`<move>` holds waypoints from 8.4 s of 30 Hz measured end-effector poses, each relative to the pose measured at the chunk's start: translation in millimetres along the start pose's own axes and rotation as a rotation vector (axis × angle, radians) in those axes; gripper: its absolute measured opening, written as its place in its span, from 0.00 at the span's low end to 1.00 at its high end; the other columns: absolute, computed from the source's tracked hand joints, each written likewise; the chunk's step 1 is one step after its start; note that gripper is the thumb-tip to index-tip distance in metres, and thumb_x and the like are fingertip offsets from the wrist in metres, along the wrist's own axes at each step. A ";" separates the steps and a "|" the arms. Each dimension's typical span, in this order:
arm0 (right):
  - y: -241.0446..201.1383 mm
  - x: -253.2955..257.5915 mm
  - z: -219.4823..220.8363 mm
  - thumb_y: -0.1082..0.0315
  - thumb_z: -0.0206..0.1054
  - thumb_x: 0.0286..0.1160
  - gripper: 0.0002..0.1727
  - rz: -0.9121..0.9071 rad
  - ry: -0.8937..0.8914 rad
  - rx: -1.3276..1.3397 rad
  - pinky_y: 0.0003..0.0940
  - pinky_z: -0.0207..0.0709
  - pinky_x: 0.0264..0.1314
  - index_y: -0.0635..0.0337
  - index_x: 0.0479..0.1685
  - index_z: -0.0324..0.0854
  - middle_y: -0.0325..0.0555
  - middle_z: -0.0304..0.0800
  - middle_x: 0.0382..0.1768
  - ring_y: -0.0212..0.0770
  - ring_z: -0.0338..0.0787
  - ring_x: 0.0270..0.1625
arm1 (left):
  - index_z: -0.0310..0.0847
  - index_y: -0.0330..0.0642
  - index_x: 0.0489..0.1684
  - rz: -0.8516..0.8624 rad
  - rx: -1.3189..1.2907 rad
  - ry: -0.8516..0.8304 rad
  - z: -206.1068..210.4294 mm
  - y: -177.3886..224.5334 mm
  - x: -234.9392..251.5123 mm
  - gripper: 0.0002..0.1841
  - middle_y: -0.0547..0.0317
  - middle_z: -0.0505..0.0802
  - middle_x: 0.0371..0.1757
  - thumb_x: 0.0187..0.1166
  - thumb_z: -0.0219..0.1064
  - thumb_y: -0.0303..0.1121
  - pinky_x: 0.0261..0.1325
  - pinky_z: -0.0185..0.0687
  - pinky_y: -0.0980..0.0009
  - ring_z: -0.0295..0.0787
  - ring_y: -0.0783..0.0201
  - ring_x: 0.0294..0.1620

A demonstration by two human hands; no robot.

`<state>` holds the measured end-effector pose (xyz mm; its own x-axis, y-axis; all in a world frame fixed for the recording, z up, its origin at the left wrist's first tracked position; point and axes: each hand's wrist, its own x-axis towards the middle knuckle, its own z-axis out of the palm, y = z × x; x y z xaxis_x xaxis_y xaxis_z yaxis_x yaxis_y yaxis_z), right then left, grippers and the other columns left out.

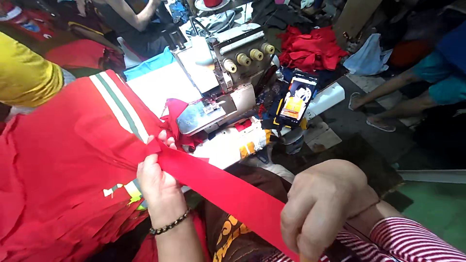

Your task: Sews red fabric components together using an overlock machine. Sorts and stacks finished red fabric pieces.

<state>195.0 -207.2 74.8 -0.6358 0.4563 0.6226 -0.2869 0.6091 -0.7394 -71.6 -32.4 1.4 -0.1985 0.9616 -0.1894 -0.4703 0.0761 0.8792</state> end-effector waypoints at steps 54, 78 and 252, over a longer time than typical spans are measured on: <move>167.5 17.6 -33.4 0.78 0.67 0.76 0.30 0.645 1.084 -0.059 0.30 0.84 0.20 0.54 0.78 0.66 0.47 0.88 0.31 0.37 0.86 0.20 | 0.88 0.43 0.65 1.197 1.454 -0.273 61.3 -80.5 -30.4 0.18 0.46 0.91 0.66 0.80 0.62 0.22 0.65 0.81 0.50 0.88 0.46 0.65; 186.1 21.2 4.8 0.76 0.66 0.77 0.13 0.459 0.790 -0.785 0.34 0.89 0.49 0.65 0.57 0.86 0.50 0.92 0.47 0.37 0.92 0.43 | 0.77 0.29 0.69 0.548 1.651 -0.340 97.0 -10.4 83.4 0.23 0.35 0.90 0.61 0.90 0.52 0.41 0.84 0.60 0.39 0.83 0.39 0.72; 127.2 11.1 -5.3 0.77 0.77 0.66 0.17 0.615 0.522 0.061 0.24 0.84 0.35 0.67 0.55 0.82 0.44 0.88 0.33 0.29 0.86 0.30 | 0.90 0.35 0.39 0.120 0.530 -0.582 -3.3 -33.1 -85.6 0.04 0.61 0.96 0.37 0.71 0.72 0.19 0.47 0.92 0.73 0.93 0.71 0.38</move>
<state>155.3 -121.3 -11.1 -0.2804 0.9513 0.1282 -0.0432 0.1209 -0.9917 -41.9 -118.1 -13.0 0.3279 0.9434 0.0497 0.0263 -0.0617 0.9977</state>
